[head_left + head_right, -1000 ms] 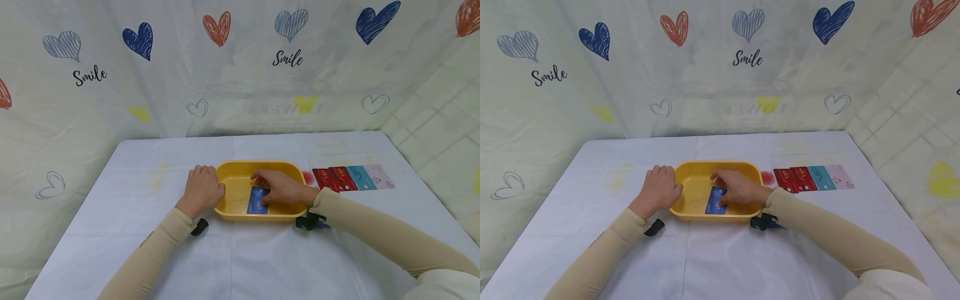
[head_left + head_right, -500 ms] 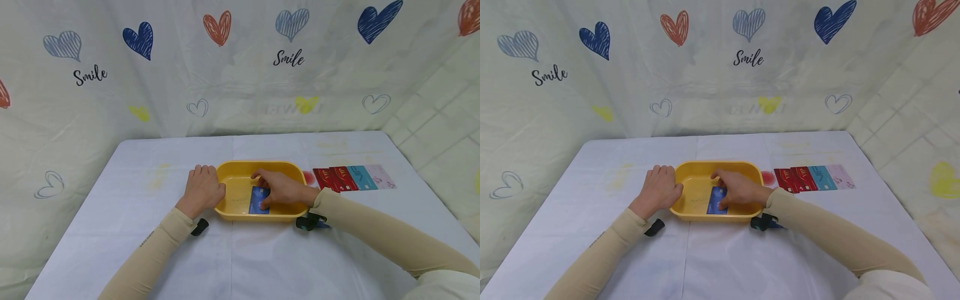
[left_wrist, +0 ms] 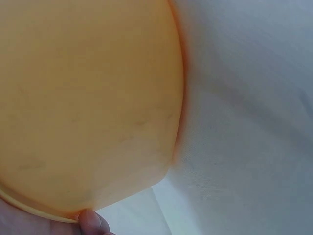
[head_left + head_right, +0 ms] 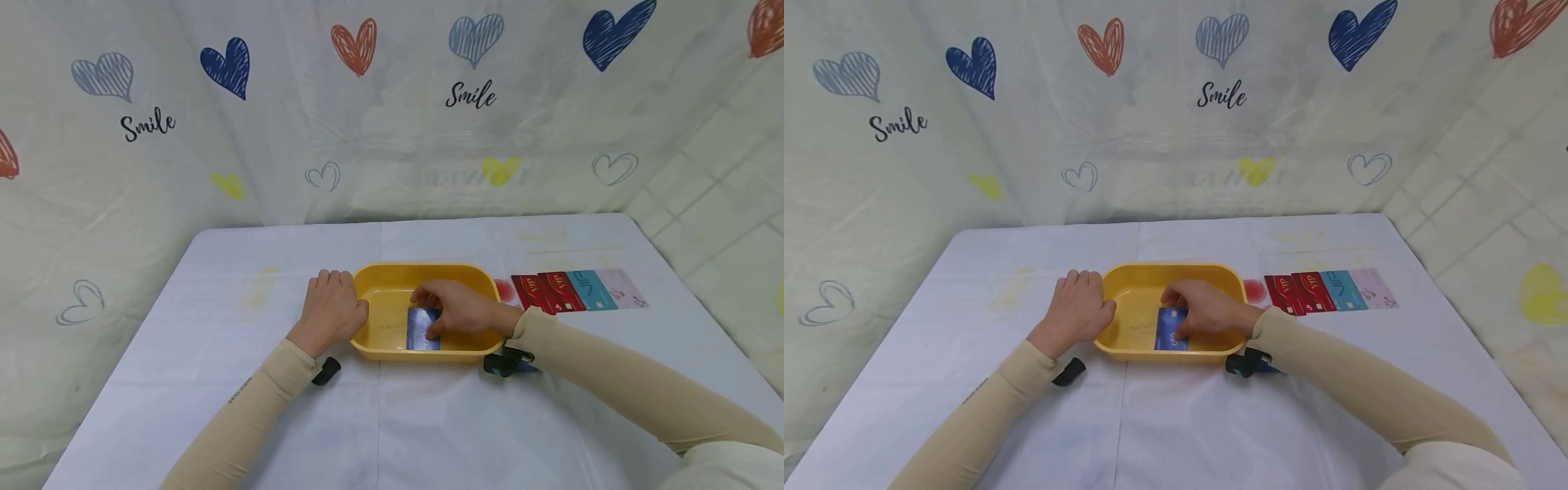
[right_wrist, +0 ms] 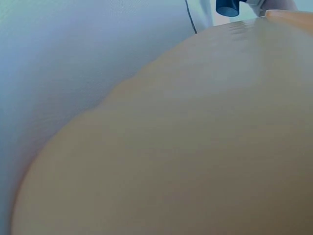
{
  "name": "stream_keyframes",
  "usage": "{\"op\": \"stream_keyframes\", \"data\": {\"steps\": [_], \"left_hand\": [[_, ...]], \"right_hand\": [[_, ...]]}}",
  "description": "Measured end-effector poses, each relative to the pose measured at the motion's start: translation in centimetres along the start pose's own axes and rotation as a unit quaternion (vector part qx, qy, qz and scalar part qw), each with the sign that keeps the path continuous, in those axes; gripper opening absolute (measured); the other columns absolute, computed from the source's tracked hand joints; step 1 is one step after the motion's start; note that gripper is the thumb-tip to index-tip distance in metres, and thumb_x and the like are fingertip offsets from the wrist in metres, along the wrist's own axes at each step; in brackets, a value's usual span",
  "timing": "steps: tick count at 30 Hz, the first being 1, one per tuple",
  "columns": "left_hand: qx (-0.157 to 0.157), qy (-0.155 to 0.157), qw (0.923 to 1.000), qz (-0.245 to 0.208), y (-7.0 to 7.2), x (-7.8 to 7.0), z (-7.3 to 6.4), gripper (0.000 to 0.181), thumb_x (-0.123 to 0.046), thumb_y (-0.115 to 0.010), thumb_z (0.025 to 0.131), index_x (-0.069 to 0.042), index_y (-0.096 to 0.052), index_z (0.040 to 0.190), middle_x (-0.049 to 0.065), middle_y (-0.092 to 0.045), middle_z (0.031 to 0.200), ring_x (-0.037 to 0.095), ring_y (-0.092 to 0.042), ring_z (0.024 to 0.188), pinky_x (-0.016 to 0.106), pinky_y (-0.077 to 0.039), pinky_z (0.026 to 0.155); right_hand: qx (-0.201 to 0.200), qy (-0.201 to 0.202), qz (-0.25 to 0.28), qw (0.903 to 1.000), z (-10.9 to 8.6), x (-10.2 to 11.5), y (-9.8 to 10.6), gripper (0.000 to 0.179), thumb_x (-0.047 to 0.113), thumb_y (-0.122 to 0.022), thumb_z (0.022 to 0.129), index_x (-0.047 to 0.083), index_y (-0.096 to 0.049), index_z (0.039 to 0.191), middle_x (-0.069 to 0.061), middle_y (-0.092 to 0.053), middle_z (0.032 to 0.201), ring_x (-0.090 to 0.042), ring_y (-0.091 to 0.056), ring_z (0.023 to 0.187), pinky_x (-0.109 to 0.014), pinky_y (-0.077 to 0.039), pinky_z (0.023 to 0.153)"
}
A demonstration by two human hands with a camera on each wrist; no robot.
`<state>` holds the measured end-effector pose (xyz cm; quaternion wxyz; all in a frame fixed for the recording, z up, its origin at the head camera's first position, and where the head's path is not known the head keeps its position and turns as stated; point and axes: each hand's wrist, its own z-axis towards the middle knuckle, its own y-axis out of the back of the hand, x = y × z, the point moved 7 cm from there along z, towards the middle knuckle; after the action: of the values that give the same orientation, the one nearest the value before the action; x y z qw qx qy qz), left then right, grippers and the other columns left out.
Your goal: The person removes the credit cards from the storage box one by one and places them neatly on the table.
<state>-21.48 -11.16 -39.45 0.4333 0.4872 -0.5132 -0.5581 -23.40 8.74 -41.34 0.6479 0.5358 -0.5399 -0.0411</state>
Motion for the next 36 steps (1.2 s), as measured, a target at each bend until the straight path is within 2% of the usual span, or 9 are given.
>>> {"op": "stream_keyframes", "data": {"steps": [4,14,21,28,31,36], "left_hand": [[0.0,0.002,1.0,0.002,-0.03,0.0,0.04,0.028,-0.028,-0.044,0.097,-0.002,-0.051,0.094,0.012,-0.05,0.088,0.031,-0.043,0.091,0.04,-0.035,0.083],[-0.005,0.003,1.0,0.003,-0.12,0.03,0.04,0.028,-0.028,-0.045,0.097,-0.001,-0.051,0.094,0.012,-0.05,0.088,0.031,-0.043,0.09,0.04,-0.035,0.082],[-0.012,0.0,0.9999,-0.008,0.04,0.01,-0.02,0.025,-0.027,-0.045,0.095,-0.003,-0.049,0.09,0.011,-0.049,0.087,0.031,-0.042,0.091,0.04,-0.033,0.082],[-0.014,-0.002,0.9999,-0.009,0.13,-0.05,-0.03,0.026,-0.027,-0.045,0.096,-0.002,-0.05,0.091,0.011,-0.049,0.087,0.031,-0.043,0.091,0.04,-0.034,0.082],[-0.014,-0.001,0.9999,-0.008,0.1,-0.02,-0.01,0.026,-0.028,-0.046,0.096,-0.002,-0.05,0.091,0.011,-0.049,0.087,0.031,-0.043,0.091,0.04,-0.034,0.082],[-0.012,0.003,0.9999,-0.007,-0.02,0.02,0.03,0.028,-0.028,-0.046,0.096,-0.001,-0.051,0.093,0.011,-0.05,0.087,0.031,-0.043,0.092,0.041,-0.035,0.083]], "right_hand": [[-0.002,-0.012,0.006,0.9999,-0.02,-0.07,0.12,0.048,0.02,-0.089,0.079,0.01,-0.065,0.12,-0.004,-0.07,0.116,-0.019,-0.062,0.105,-0.043,-0.053,0.104],[-0.004,-0.022,0.034,0.9992,0.08,-0.49,0.28,0.044,0.021,-0.087,0.082,0.012,-0.072,0.122,-0.001,-0.073,0.117,-0.017,-0.063,0.102,-0.038,-0.055,0.101],[0.005,0.0,0.058,0.9983,-0.07,-0.13,0.34,0.04,0.018,-0.083,0.086,0.01,-0.072,0.123,-0.004,-0.073,0.118,-0.017,-0.062,0.101,-0.038,-0.054,0.099],[0.014,-0.005,0.068,0.9976,-0.07,-0.16,0.3,0.039,0.019,-0.083,0.086,0.016,-0.072,0.124,0.0,-0.072,0.119,-0.018,-0.061,0.104,-0.037,-0.053,0.101],[0.017,0.005,0.061,0.998,-0.03,-0.09,0.28,0.04,0.02,-0.083,0.086,0.017,-0.071,0.125,-0.001,-0.071,0.118,-0.019,-0.06,0.104,-0.035,-0.052,0.098],[0.026,-0.007,0.069,0.9973,-0.02,-0.28,0.14,0.04,0.018,-0.081,0.087,0.02,-0.07,0.125,-0.002,-0.069,0.119,-0.021,-0.058,0.106,-0.033,-0.051,0.096]]}}
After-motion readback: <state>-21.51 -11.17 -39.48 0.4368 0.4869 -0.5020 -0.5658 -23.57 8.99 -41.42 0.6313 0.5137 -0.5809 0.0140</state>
